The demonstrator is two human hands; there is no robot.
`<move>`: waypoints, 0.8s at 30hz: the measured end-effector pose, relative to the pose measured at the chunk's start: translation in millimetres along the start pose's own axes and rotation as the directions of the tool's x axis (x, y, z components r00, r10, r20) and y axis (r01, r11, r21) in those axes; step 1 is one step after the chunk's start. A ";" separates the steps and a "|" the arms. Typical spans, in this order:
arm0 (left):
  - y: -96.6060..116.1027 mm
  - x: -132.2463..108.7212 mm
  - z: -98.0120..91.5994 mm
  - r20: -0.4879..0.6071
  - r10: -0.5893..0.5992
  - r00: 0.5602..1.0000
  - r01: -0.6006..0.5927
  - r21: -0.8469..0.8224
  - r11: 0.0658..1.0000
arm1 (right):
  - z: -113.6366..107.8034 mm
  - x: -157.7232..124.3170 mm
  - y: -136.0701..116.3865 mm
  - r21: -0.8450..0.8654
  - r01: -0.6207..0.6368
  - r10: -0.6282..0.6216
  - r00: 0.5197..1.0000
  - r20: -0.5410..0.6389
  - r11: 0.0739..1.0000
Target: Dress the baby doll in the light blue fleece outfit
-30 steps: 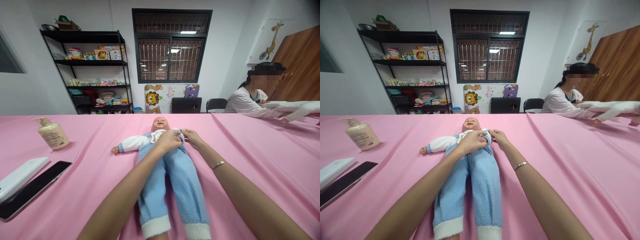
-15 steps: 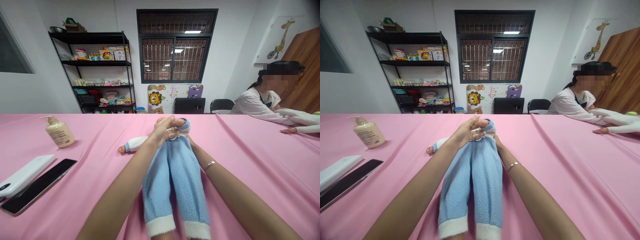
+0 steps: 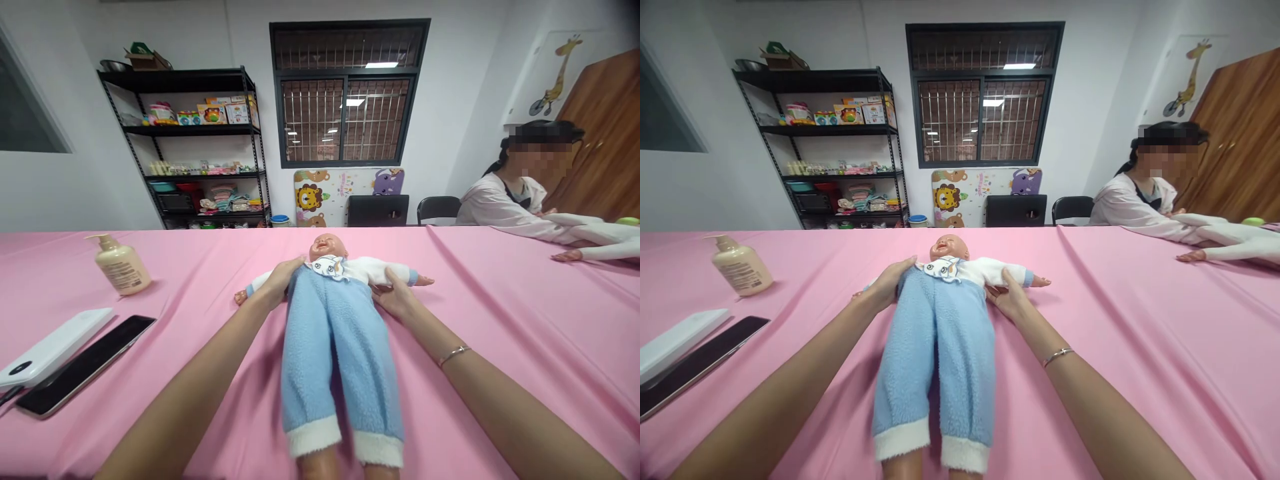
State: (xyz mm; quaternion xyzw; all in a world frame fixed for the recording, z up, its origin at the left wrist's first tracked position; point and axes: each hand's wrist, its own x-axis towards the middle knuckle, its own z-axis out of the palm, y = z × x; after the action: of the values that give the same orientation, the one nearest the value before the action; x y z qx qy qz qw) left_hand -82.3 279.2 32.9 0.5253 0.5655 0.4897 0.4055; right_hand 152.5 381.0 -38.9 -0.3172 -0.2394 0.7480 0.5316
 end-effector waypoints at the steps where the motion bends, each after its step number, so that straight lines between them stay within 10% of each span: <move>1: -1.5 -1.9 -1.6 0.014 0.014 1.000 -0.013 -0.078 0.997 | -0.1 0.0 1.3 -0.025 -0.013 0.013 1.000 0.005 1.000; 8: -24.7 -2.5 -19.6 0.137 0.051 0.989 -0.082 0.228 0.970 | -2.0 -14.2 2.7 -0.310 -0.102 0.125 0.991 0.056 0.945; 13: -33.4 -3.5 -30.5 0.198 0.009 0.980 -0.077 0.337 0.938 | -3.5 -31.2 -6.8 -0.657 0.147 0.117 0.933 0.340 0.739; 17: -37.1 -4.7 -34.6 0.210 0.005 0.978 -0.056 0.238 0.970 | -2.5 -37.0 -16.9 -0.704 0.359 0.128 0.834 0.536 0.613; 24: -43.4 0.4 -38.7 0.127 0.028 0.991 -0.016 -0.091 0.996 | -0.3 -41.5 -19.5 -0.672 0.416 0.075 0.816 0.574 0.613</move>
State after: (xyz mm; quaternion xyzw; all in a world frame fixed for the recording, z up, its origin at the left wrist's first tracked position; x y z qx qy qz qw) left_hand -128.5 276.1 -2.2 0.5432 0.5098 0.4843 0.4588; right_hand 175.0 347.9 -16.4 -0.2593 -0.7083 0.5717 0.3228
